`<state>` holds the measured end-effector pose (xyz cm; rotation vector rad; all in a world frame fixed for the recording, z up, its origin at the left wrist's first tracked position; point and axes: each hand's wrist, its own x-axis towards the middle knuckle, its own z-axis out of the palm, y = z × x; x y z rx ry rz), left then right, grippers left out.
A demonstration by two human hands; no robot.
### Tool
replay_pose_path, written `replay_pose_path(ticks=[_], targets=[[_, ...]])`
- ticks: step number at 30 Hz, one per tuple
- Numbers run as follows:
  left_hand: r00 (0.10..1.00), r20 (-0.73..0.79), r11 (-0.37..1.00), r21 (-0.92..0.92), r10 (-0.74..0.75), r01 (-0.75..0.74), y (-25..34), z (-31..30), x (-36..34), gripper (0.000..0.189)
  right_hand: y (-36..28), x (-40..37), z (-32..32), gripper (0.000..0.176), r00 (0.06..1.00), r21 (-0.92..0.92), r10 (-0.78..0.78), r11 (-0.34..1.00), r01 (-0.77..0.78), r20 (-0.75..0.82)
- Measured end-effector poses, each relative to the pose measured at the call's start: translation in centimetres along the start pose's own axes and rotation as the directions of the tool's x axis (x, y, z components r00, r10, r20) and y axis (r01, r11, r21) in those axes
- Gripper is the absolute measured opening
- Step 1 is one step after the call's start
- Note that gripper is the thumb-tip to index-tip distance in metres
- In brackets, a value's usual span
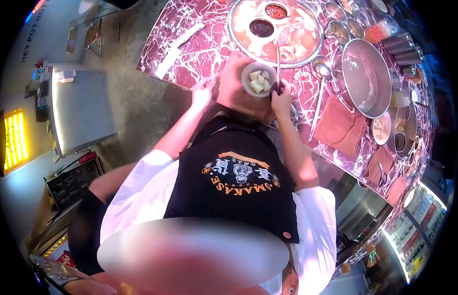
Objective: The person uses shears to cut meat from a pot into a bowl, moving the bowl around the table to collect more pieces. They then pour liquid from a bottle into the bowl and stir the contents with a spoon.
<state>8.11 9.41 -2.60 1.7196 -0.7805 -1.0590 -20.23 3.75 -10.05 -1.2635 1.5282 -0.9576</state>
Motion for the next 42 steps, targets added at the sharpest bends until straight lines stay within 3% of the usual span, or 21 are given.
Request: replay_pose_path(ticks=[1, 3, 4, 5, 6, 7, 10, 12, 16, 19, 22, 23, 26, 30, 32, 33, 34, 36, 38, 41, 42], targets=[[0.997, 0.081, 0.983, -0.184, 0.015, 0.000, -1.7, 1.0, 3.5, 0.012, 0.3, -0.2, 0.3, 0.045, 1.000, 0.090, -0.021, 0.996, 0.023, -0.020], [0.988, 0.091, 0.992, -0.038, 0.121, -0.118, -0.2, 3.4, 9.6, 0.015, -1.7, -1.9, -0.6, 0.046, 0.998, 0.078, 0.008, 0.997, -0.003, -0.063], [0.979, 0.189, 0.830, -0.530, -0.082, 0.172, 2.3, 5.4, 12.4, 0.014, -3.1, -2.3, -1.1, 0.046, 0.995, 0.073, 0.015, 0.997, -0.008, -0.102], [0.916, 0.214, 0.933, 0.044, 0.340, -0.357, 0.7, 6.7, 17.1, 0.013, -3.4, -3.0, -1.7, 0.047, 0.987, 0.065, 0.043, 0.997, -0.033, -0.153], [0.955, 0.267, 0.929, -0.370, 0.129, -0.022, 3.1, 8.4, 18.6, 0.016, -3.2, -3.7, -2.6, 0.048, 0.977, 0.056, 0.068, 0.997, -0.058, -0.204], [0.985, 0.162, 0.953, -0.287, -0.051, 0.097, 5.7, 10.7, 20.7, 0.019, -3.4, -4.5, -3.2, 0.050, 0.959, 0.113, 0.077, 0.992, -0.047, -0.271], [0.970, 0.169, 0.924, -0.313, -0.173, 0.220, 5.0, 15.1, 28.7, 0.017, -2.4, -7.4, -5.3, 0.053, 0.911, 0.054, 0.031, 0.999, -0.009, -0.412], [0.945, 0.160, 0.893, -0.313, -0.287, 0.324, 4.3, 17.6, 33.0, 0.017, -4.7, -9.7, -5.3, 0.053, 0.882, 0.239, 0.195, 0.966, -0.097, -0.430], [0.934, 0.171, 0.851, -0.386, -0.314, 0.357, 0.2, 21.4, 39.3, 0.015, -8.1, -12.3, -3.8, 0.047, 0.801, 0.232, 0.301, 0.950, -0.207, -0.517], [0.925, 0.164, 0.808, -0.452, -0.342, 0.379, -2.4, 23.0, 40.7, 0.014, -8.3, -12.8, -3.0, 0.047, 0.763, 0.254, 0.289, 0.953, -0.168, -0.578], [0.946, 0.256, 0.897, -0.342, -0.198, 0.280, -2.0, 21.9, 38.2, 0.012, -8.8, -12.7, -2.9, 0.048, 0.787, 0.217, 0.277, 0.958, -0.185, -0.552], [0.967, 0.163, 0.849, -0.467, -0.194, 0.249, 0.3, 21.6, 35.3, 0.018, -8.6, -12.4, -2.9, 0.048, 0.794, 0.173, 0.251, 0.967, -0.186, -0.553], [0.991, 0.116, 0.912, -0.398, -0.061, 0.103, 0.1, 20.8, 33.8, 0.025, -8.6, -11.4, -3.2, 0.049, 0.809, 0.228, 0.250, 0.962, -0.147, -0.532], [0.995, 0.096, 0.899, -0.434, -0.024, 0.063, 1.8, 18.3, 30.5, 0.031, -9.6, -10.4, -3.9, 0.050, 0.873, 0.166, 0.204, 0.976, -0.144, -0.443], [0.995, 0.096, 0.822, -0.569, 0.024, 0.035, 2.1, 17.3, 29.0, 0.035, -10.4, -9.7, -4.3, 0.051, 0.884, 0.183, 0.225, 0.970, -0.163, -0.409], [0.989, 0.040, 0.832, -0.546, 0.142, -0.097, -0.5, 18.0, 29.8, 0.034, -10.4, -9.3, -4.3, 0.051, 0.890, 0.201, 0.248, 0.963, -0.182, -0.383], [0.987, 0.055, 0.800, -0.592, 0.152, -0.091, -2.6, 18.2, 30.5, 0.033, -7.4, -9.1, -5.5, 0.053, 0.927, 0.064, 0.100, 0.995, -0.082, -0.363], [0.991, 0.028, 0.680, -0.730, 0.129, -0.068, -1.8, 16.4, 27.8, 0.033, -6.2, -8.5, -6.3, 0.054, 0.945, 0.216, 0.171, 0.970, -0.112, -0.280], [0.981, 0.011, 0.848, -0.504, 0.194, -0.162, -0.2, 13.0, 22.8, 0.024, -5.5, -7.6, -7.0, 0.054, 0.953, 0.271, 0.203, 0.952, -0.139, -0.223], [0.986, -0.079, 0.931, -0.324, 0.149, -0.166, -0.6, 9.0, 17.0, 0.020, -3.4, -5.8, -8.4, 0.055, 0.990, 0.207, 0.061, 0.978, -0.033, -0.128], [0.995, -0.021, 0.955, -0.279, 0.094, -0.096, -0.2, 7.1, 14.3, 0.020, -3.7, -5.4, -8.7, 0.056, 0.997, 0.180, 0.035, 0.983, -0.023, -0.064]])
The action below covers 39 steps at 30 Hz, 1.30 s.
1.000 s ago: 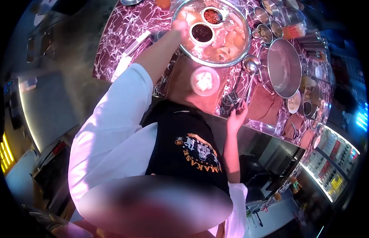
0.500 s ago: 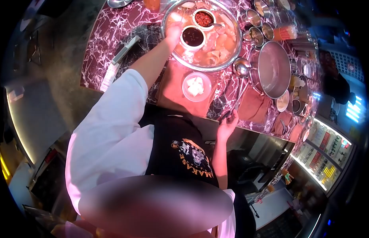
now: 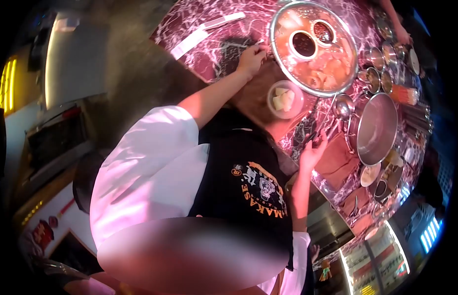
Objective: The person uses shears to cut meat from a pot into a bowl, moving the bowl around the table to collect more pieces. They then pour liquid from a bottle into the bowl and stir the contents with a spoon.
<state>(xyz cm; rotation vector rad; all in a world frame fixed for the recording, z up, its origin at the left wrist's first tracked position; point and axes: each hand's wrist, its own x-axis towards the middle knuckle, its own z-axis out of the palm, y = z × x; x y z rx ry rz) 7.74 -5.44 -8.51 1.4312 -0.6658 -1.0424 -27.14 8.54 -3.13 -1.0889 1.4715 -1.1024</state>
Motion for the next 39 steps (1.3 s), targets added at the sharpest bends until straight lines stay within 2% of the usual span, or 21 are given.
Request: replay_pose_path(ticks=[1, 2, 4, 5, 7, 9, 10, 12, 13, 14, 16, 18, 20, 22, 24, 26, 28, 29, 31, 34, 39], targets=[[0.997, 0.037, 0.996, 0.054, -0.073, 0.071, 0.9, -1.4, -2.5, 0.021, -0.8, 0.4, 0.0, 0.057, 0.999, -0.019, 0.006, 1.000, -0.005, 0.032], [0.997, 0.022, 0.995, 0.074, -0.071, 0.069, 1.0, -2.6, -4.8, 0.021, -1.2, 0.6, -0.1, 0.058, 0.998, -0.036, 0.011, 0.999, -0.009, 0.057], [0.994, 0.105, 0.989, 0.146, -0.040, 0.024, 1.0, -4.6, -8.8, 0.022, -0.4, 1.5, -1.6, 0.062, 0.987, -0.038, -0.044, 0.998, 0.051, 0.155], [0.994, 0.103, 0.985, 0.168, -0.040, 0.022, 1.3, -5.3, -10.4, 0.022, -1.4, 1.5, -1.6, 0.062, 0.982, -0.110, -0.043, 0.992, 0.063, 0.183], [0.978, 0.209, 0.985, 0.171, -0.018, -0.019, 1.7, -6.5, -13.4, 0.023, -3.6, 1.4, -2.2, 0.061, 0.973, -0.264, -0.025, 0.961, 0.087, 0.228], [0.965, 0.252, 0.978, 0.205, -0.076, 0.023, 1.8, -7.2, -15.3, 0.023, -4.8, 1.1, -3.0, 0.062, 0.971, -0.408, 0.006, 0.908, 0.095, 0.239], [0.949, 0.290, 0.972, 0.225, -0.127, 0.061, 1.8, -7.5, -16.0, 0.023, -5.5, 0.7, -2.9, 0.062, 0.963, -0.439, -0.088, 0.877, 0.196, 0.255], [0.931, 0.323, 0.965, 0.245, -0.170, 0.091, 1.4, -8.0, -16.3, 0.023, -6.7, -0.4, -2.9, 0.063, 0.971, -0.537, 0.000, 0.833, 0.131, 0.238], [0.925, 0.350, 0.959, 0.278, -0.147, 0.047, 0.9, -8.3, -16.3, 0.023, -7.6, -1.2, -2.5, 0.063, 0.976, -0.646, 0.002, 0.749, 0.143, 0.218], [0.917, 0.380, 0.952, 0.305, -0.121, -0.001, 0.7, -8.5, -16.2, 0.023, -7.9, -1.9, -2.3, 0.063, 0.979, -0.652, 0.006, 0.747, 0.130, 0.203], [0.908, 0.404, 0.953, 0.302, -0.111, -0.018, 0.2, -9.0, -15.5, 0.023, -8.5, -3.4, -2.1, 0.063, 0.970, -0.734, -0.019, 0.651, 0.195, 0.242], [0.892, 0.447, 0.926, 0.360, -0.066, -0.112, 0.0, -9.4, -14.9, 0.025, -9.7, -4.8, -1.3, 0.063, 0.977, -0.791, 0.026, 0.593, 0.154, 0.210], [0.880, 0.470, 0.909, 0.395, -0.073, -0.135, 0.1, -9.6, -14.2, 0.026, -11.0, -6.0, -0.4, 0.064, 0.976, -0.884, 0.059, 0.438, 0.161, 0.207], [0.866, 0.496, 0.887, 0.426, -0.067, -0.176, 0.4, -10.0, -13.7, 0.026, -12.2, -7.0, 0.6, 0.065, 0.974, -0.896, 0.005, 0.393, 0.207, 0.227], [0.861, 0.486, 0.875, 0.471, -0.147, -0.117, 0.5, -10.2, -13.2, 0.027, -14.3, -7.6, 2.2, 0.066, 0.970, -0.932, 0.153, 0.338, 0.129, 0.190], [0.849, 0.511, 0.856, 0.493, -0.138, -0.157, -0.2, -10.4, -12.8, 0.026, -14.9, -8.1, 3.1, 0.068, 0.971, -0.940, 0.155, 0.317, 0.124, 0.180], [0.866, 0.498, 0.905, 0.351, 0.036, -0.240, -0.5, -10.6, -13.0, 0.024, -15.1, -8.4, 3.7, 0.069, 0.967, -0.950, 0.109, 0.241, 0.200, 0.231], [0.863, 0.504, 0.907, 0.347, 0.035, -0.239, 0.0, -10.8, -13.0, 0.024, -15.7, -8.3, 4.5, 0.069, 0.966, -0.960, 0.151, 0.219, 0.175, 0.211], [0.846, 0.518, 0.913, 0.395, -0.130, -0.102, 1.1, -11.1, -12.9, 0.022, -16.1, -8.4, 5.6, 0.070, 0.965, -0.962, 0.151, 0.206, 0.180, 0.213], [0.851, 0.525, 0.927, 0.329, -0.021, -0.179, -0.5, -11.3, -12.5, 0.021, -16.0, -8.5, 6.4, 0.069, 0.967, -0.961, 0.128, 0.194, 0.195, 0.222], [0.842, 0.539, 0.926, 0.322, -0.006, -0.199, 0.0, -11.6, -12.3, 0.020, -16.2, -8.9, 6.9, 0.069, 0.968, -0.963, 0.117, 0.181, 0.198, 0.221]])
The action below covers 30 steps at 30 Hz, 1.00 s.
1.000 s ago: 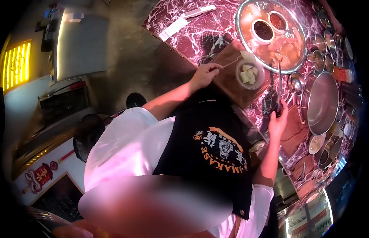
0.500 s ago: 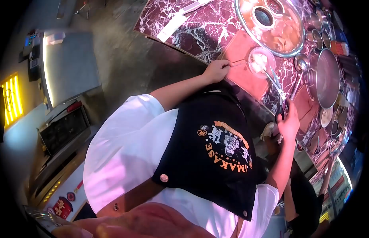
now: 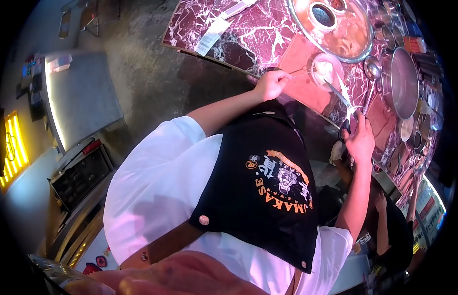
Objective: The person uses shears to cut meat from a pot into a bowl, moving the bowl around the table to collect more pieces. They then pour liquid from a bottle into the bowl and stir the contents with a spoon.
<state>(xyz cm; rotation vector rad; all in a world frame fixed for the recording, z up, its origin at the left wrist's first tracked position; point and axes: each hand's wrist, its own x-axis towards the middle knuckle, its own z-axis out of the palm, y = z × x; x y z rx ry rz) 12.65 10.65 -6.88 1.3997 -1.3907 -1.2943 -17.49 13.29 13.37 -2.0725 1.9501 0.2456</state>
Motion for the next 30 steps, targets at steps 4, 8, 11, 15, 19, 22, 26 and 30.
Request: replay_pose_path(ticks=[4, 8, 11, 15, 19, 22, 26, 30], targets=[[0.987, 0.045, 0.981, -0.121, 0.156, -0.149, -1.4, 0.1, 0.4, 0.020, 0.8, -0.2, 1.1, 0.070, 0.999, -0.037, 0.043, 0.998, -0.042, 0.006], [0.963, -0.031, 0.952, -0.151, 0.267, -0.268, -3.8, 0.7, 1.7, 0.014, -0.1, -1.0, 0.1, 0.063, 0.998, -0.009, 0.010, 1.000, -0.011, -0.065], [0.997, 0.028, 0.997, 0.002, 0.073, -0.073, -2.0, -1.2, 1.7, 0.018, -0.3, -1.0, -0.2, 0.063, 0.997, -0.022, 0.043, 0.999, -0.044, -0.057], [0.985, 0.153, 0.909, 0.394, 0.081, -0.136, 2.9, -4.4, 3.3, 0.022, 0.1, -0.1, -0.8, 0.064, 0.997, -0.019, 0.071, 0.997, -0.071, 0.003], [0.947, 0.317, 0.679, 0.708, -0.060, -0.194, 8.7, -4.7, 7.2, 0.026, 0.6, 1.3, -0.7, 0.060, 0.991, 0.006, 0.091, 0.996, -0.092, 0.094], [0.923, 0.378, 0.524, 0.803, -0.079, -0.284, 8.4, -2.8, 10.9, 0.027, -0.4, 2.6, 0.2, 0.058, 0.983, 0.047, 0.104, 0.993, -0.112, 0.153], [0.867, 0.467, 0.530, 0.786, -0.173, -0.318, 8.2, -0.3, 13.8, 0.025, -0.2, 3.1, 2.3, 0.057, 0.989, 0.077, 0.080, 0.993, -0.090, 0.128], [0.945, 0.325, 0.893, 0.412, 0.042, -0.182, 2.1, -0.8, 11.1, 0.026, 0.1, 0.4, 1.1, 0.061, 0.993, 0.139, 0.102, 0.984, -0.110, 0.064]])
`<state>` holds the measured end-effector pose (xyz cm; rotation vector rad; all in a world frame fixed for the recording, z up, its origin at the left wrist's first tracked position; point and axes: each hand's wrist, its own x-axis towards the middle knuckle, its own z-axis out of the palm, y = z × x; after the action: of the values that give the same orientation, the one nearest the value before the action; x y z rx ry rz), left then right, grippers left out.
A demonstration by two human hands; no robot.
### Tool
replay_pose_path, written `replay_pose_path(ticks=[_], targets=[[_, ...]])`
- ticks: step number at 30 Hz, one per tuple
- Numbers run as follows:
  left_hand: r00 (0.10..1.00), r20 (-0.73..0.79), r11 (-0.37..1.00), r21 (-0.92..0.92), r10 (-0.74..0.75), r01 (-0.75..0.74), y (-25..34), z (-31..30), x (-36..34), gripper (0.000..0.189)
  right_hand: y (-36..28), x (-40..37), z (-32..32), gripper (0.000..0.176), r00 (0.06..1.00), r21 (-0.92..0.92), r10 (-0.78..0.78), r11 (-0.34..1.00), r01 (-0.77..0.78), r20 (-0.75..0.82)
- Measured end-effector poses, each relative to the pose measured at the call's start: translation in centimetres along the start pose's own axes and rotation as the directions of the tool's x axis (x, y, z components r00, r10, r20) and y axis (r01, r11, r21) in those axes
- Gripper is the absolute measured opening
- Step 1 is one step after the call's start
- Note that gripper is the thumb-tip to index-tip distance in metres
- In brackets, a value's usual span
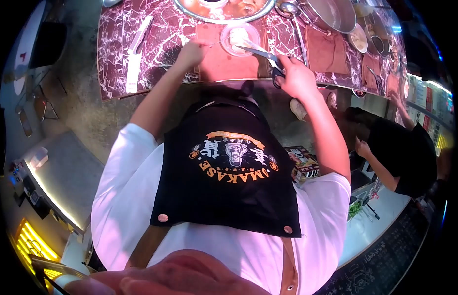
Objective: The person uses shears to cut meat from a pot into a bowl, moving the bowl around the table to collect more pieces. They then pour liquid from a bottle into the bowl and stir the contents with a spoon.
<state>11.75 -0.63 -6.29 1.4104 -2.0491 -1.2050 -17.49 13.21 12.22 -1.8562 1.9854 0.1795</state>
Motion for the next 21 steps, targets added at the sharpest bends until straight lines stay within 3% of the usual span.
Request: replay_pose_path(ticks=[1, 3, 5, 6, 7, 9, 11, 13, 14, 15, 16, 18, 21], targets=[[1.000, 0.003, 1.000, 0.005, 0.004, -0.004, 1.2, 1.4, -0.6, 0.026, 1.9, -0.5, -0.5, 0.063, 1.000, 0.043, 0.016, 0.999, -0.015, -0.014], [0.995, -0.089, 0.981, -0.192, -0.033, 0.016, 1.7, 2.7, -2.8, 0.026, 1.1, -0.8, -1.1, 0.062, 0.993, 0.043, 0.105, 0.993, -0.107, 0.048], [0.995, -0.097, 0.974, -0.226, -0.019, -0.003, 2.0, 4.0, -4.7, 0.024, 0.5, 0.0, 0.0, 0.065, 0.980, 0.146, 0.148, 0.975, -0.166, 0.130], [0.993, -0.115, 0.967, -0.254, -0.010, -0.020, 2.1, 4.9, -4.9, 0.022, 0.3, 0.8, 1.1, 0.074, 0.982, 0.137, 0.150, 0.977, -0.165, 0.111], [0.993, -0.117, 0.964, -0.264, -0.007, -0.024, 1.6, 6.0, -5.0, 0.022, 0.0, 1.3, 2.0, 0.073, 0.988, 0.096, 0.142, 0.984, -0.148, 0.067], [0.989, -0.144, 0.834, -0.540, 0.040, -0.113, 1.2, 7.6, -5.4, 0.019, -0.7, 2.0, 2.9, 0.067, 0.986, 0.049, 0.154, 0.986, -0.158, 0.065], [0.991, -0.126, 0.825, -0.556, 0.040, -0.104, 0.3, 8.1, -5.2, 0.022, 0.6, 1.8, 4.0, 0.062, 0.985, 0.061, 0.138, 0.988, -0.145, 0.108], [0.996, -0.031, 0.749, -0.661, -0.083, 0.041, -0.9, 8.1, -4.7, 0.023, 2.6, 0.6, 4.6, 0.060, 0.999, 0.064, 0.002, 0.998, -0.005, 0.040], [0.996, -0.039, 0.748, -0.663, -0.086, 0.038, -0.9, 7.6, -4.7, 0.023, 2.7, -0.4, 4.2, 0.061, 1.000, 0.060, 0.002, 0.998, -0.001, -0.005], [0.989, 0.041, 0.649, -0.750, -0.141, 0.123, -0.7, 6.8, -4.7, 0.024, 2.0, -1.3, 3.2, 0.061, 1.000, 0.055, -0.005, 0.998, 0.005, -0.007], [0.976, 0.126, 0.538, -0.818, -0.180, 0.205, -0.4, 6.1, -4.6, 0.025, 1.3, -2.0, 1.8, 0.062, 0.999, 0.003, 0.041, 0.999, -0.041, 0.009], [0.969, 0.162, 0.509, -0.828, -0.185, 0.236, -0.8, 5.3, -4.5, 0.023, 0.6, -1.8, 1.0, 0.065, 0.996, -0.061, 0.092, 0.994, -0.091, 0.013], [0.957, 0.211, 0.476, -0.833, -0.199, 0.282, -0.3, 5.0, -4.6, 0.022, -1.4, 0.6, 1.9, 0.063, 0.993, -0.006, 0.119, 0.993, -0.119, -0.013]])
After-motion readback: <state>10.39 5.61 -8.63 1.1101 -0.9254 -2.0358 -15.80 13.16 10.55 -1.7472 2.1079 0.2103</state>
